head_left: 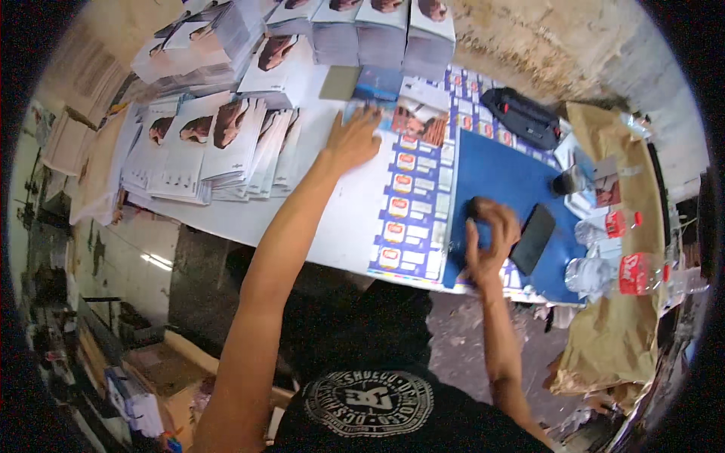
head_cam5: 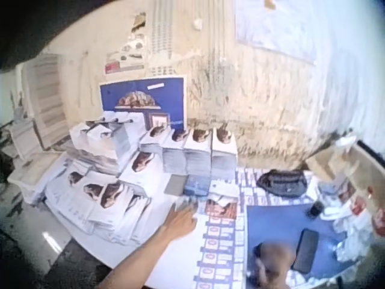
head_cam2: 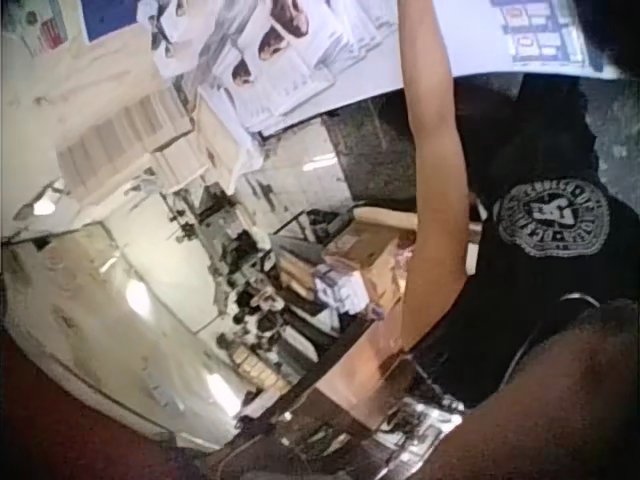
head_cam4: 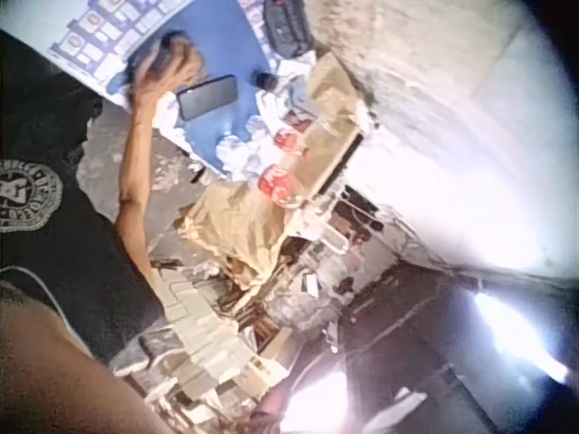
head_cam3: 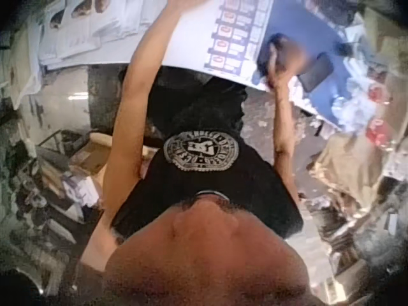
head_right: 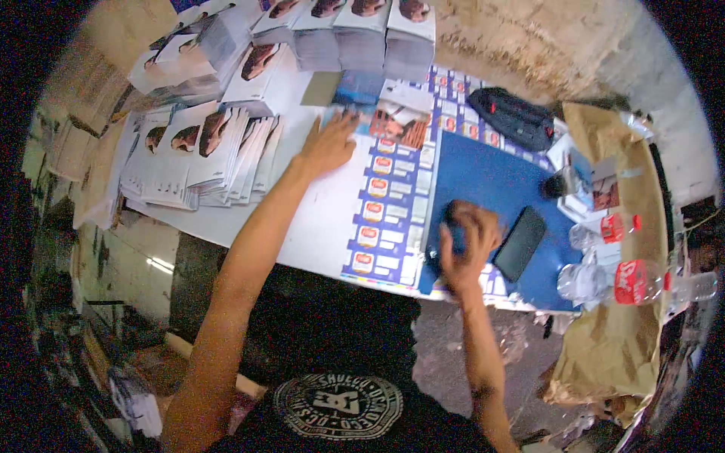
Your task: Manually folding printed brochures at a workstation.
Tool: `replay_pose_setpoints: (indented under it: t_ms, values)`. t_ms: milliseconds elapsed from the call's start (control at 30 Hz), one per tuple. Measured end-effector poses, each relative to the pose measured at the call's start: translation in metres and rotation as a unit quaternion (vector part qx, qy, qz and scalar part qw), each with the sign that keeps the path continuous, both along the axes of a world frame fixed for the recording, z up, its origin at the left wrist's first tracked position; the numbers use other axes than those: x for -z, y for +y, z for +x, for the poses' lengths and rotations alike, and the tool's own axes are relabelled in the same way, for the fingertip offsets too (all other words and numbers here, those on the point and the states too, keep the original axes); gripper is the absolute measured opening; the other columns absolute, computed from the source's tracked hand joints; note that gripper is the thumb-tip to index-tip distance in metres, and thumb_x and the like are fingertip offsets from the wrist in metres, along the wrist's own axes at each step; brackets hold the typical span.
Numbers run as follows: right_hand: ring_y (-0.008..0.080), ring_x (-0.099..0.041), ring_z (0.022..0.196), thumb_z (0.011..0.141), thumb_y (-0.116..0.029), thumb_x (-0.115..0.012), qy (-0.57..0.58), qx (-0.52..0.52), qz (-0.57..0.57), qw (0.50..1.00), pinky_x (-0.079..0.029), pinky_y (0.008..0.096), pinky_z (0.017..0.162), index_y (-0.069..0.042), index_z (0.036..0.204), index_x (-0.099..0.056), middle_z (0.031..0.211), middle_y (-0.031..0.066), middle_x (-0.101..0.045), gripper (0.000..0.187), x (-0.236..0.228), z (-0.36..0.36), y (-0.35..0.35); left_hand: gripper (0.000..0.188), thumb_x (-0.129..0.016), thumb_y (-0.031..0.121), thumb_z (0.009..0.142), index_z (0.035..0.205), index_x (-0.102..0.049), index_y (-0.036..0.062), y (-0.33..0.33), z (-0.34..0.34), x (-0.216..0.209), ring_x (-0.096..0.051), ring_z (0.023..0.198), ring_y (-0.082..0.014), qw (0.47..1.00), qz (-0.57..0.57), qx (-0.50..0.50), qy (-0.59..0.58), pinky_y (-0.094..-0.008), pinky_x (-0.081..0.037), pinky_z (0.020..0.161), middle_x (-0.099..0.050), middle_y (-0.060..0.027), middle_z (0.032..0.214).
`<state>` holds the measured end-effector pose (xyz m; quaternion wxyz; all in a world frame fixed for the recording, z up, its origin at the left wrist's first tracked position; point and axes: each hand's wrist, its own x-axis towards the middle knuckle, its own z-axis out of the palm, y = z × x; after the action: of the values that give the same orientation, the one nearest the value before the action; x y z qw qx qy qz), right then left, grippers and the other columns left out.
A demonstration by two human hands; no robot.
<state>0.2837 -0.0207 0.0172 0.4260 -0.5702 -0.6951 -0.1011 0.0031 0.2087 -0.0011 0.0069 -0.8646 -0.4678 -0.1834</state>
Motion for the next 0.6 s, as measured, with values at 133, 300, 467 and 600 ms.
replay_pose_setpoints:
  t_ms: [133, 300, 467, 600]
  values:
    - [0.0324, -0.055, 0.122, 0.086, -0.016, -0.076, 0.055, -0.008, -0.105, 0.993, -0.035, 0.0444, 0.103, -0.005, 0.120, -0.067, 0.128, 0.0149, -0.062, 0.036, -0.007, -0.022, -0.044, 0.063, -0.050, 0.036, 0.099, 0.152, -0.043, 0.0026, -0.097, 0.002, 0.011, -0.031, 0.151, -0.0354, 0.997, -0.073, -0.030, 0.013, -0.0659, -0.022, 0.119, -0.034, -0.0173, 0.163]
    - [0.0384, -0.042, 0.140, 0.094, -0.026, -0.070, -0.019, -0.071, -0.267, 0.961, -0.031, 0.0550, 0.113, -0.010, 0.138, -0.060, 0.149, 0.0192, -0.048, 0.049, -0.027, -0.050, -0.042, 0.062, -0.062, 0.034, 0.097, 0.147, -0.047, 0.0013, -0.276, -0.028, -0.028, -0.038, 0.144, -0.0409, 0.983, -0.161, -0.094, 0.004, -0.0622, -0.026, 0.117, -0.034, -0.0219, 0.160]
    - [0.0409, -0.025, 0.152, 0.098, -0.039, -0.064, -0.120, -0.200, -0.355, 0.906, -0.023, 0.0627, 0.118, -0.020, 0.146, -0.056, 0.162, 0.0149, -0.036, 0.052, -0.008, -0.096, -0.030, 0.050, -0.066, 0.028, 0.099, 0.138, -0.053, 0.0006, -0.317, -0.074, -0.036, -0.048, 0.132, -0.0327, 0.903, -0.226, -0.290, -0.223, -0.0494, -0.041, 0.106, -0.044, -0.0248, 0.147]
    - [0.0393, -0.026, 0.152, 0.097, -0.043, -0.066, -0.112, -0.247, -0.364, 0.891, -0.021, 0.0642, 0.119, -0.022, 0.149, -0.052, 0.163, 0.0146, -0.034, 0.058, -0.012, -0.119, -0.029, 0.031, -0.064, 0.020, 0.103, 0.124, -0.060, -0.0020, -0.299, -0.125, -0.025, -0.063, 0.100, -0.0176, 0.725, -0.351, -0.358, -0.472, -0.0329, -0.052, 0.084, -0.068, -0.0159, 0.108]
